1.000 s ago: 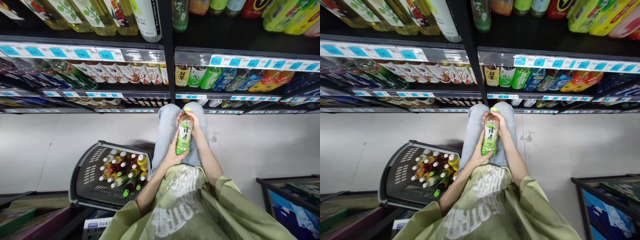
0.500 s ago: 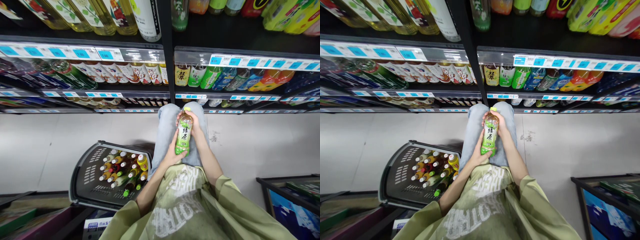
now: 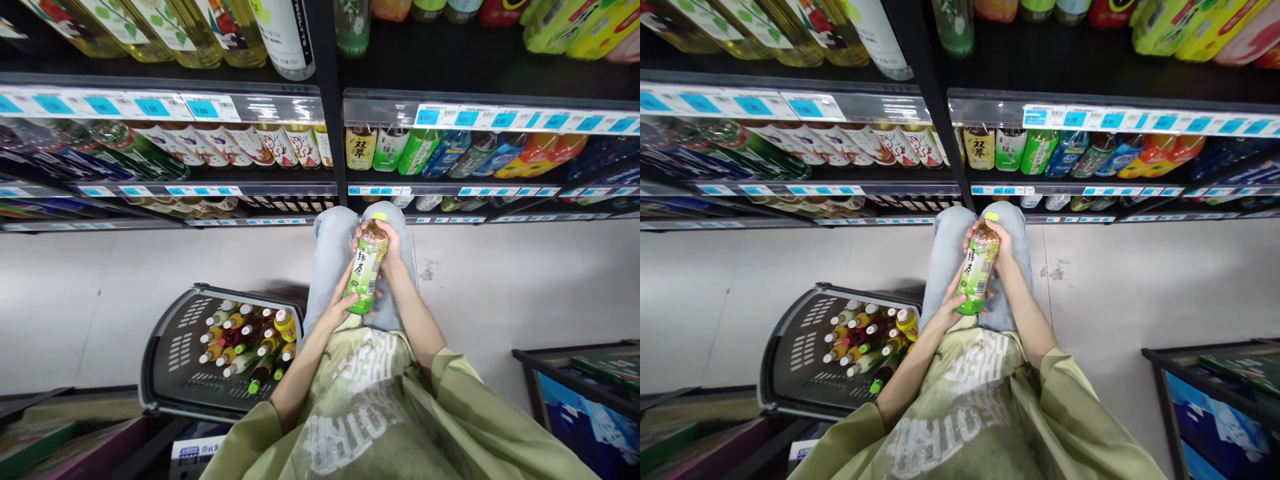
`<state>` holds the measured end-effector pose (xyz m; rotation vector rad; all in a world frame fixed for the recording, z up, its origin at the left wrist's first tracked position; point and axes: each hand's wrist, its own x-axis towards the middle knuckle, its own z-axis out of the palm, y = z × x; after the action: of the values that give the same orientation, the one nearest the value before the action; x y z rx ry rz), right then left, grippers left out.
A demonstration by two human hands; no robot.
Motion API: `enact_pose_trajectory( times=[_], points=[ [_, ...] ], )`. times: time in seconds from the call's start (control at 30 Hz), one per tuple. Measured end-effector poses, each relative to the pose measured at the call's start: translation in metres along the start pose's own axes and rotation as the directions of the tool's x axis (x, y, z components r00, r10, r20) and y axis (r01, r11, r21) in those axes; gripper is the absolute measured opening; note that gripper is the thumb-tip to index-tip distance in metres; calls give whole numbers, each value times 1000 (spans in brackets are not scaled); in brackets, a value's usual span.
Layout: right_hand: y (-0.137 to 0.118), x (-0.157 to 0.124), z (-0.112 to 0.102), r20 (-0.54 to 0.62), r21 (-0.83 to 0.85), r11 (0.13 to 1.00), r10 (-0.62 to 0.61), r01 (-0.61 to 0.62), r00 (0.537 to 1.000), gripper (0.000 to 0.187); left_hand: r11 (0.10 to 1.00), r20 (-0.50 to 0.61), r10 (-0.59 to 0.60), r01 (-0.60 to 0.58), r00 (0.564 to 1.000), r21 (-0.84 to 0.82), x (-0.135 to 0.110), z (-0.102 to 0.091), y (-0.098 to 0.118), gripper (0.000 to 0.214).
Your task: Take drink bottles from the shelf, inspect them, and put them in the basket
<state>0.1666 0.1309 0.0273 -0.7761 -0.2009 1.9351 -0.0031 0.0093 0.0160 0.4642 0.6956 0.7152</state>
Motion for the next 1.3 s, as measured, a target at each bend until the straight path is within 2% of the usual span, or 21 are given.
enact_pose_trajectory(
  times=[0.1, 0.2, 0.33, 0.43, 0.53, 0.77, 1.0, 1.17, 1.3],
  points=[
    [3, 4, 0, -15, -83, 996, 27, -28, 1000, 35, 983, -199, 82, -46, 977, 177, 4, 4, -5, 109],
    [8, 6, 1, -24, -166, 986, 26, -29, 999, 36, 966, -272, 98, -26, 957, 257, 8, 7, -7, 90],
    [10, 4, 3, 14, -202, 978, 56, -52, 998, 36, 996, -242, -8, 29, 970, 84, 10, 9, -6, 78],
    [8, 1, 4, 49, -194, 976, 106, -95, 993, 39, 993, -153, -99, 87, 983, -83, 10, 10, -2, 68],
    [7, 0, 3, 38, -196, 975, 113, -103, 993, 37, 980, -90, -146, 132, 985, -147, 11, 11, 0, 66],
    [11, 6, 1, 5, -199, 971, 138, -135, 990, 39, 980, -172, -150, 123, 974, -159, 15, 12, -7, 70],
    [8, 3, 2, -29, -187, 975, 120, -123, 992, 35, 988, -177, -134, 116, 975, -106, 15, 13, -4, 70],
    [8, 4, 6, -79, -193, 965, 166, -179, 983, 34, 992, -159, -100, 86, 982, -94, 16, 12, -7, 68],
    [9, -1, 0, -69, -364, 929, 39, -62, 997, 44, 1000, -144, 9, -10, 990, -5, 10, 14, -11, 72]
  ],
)
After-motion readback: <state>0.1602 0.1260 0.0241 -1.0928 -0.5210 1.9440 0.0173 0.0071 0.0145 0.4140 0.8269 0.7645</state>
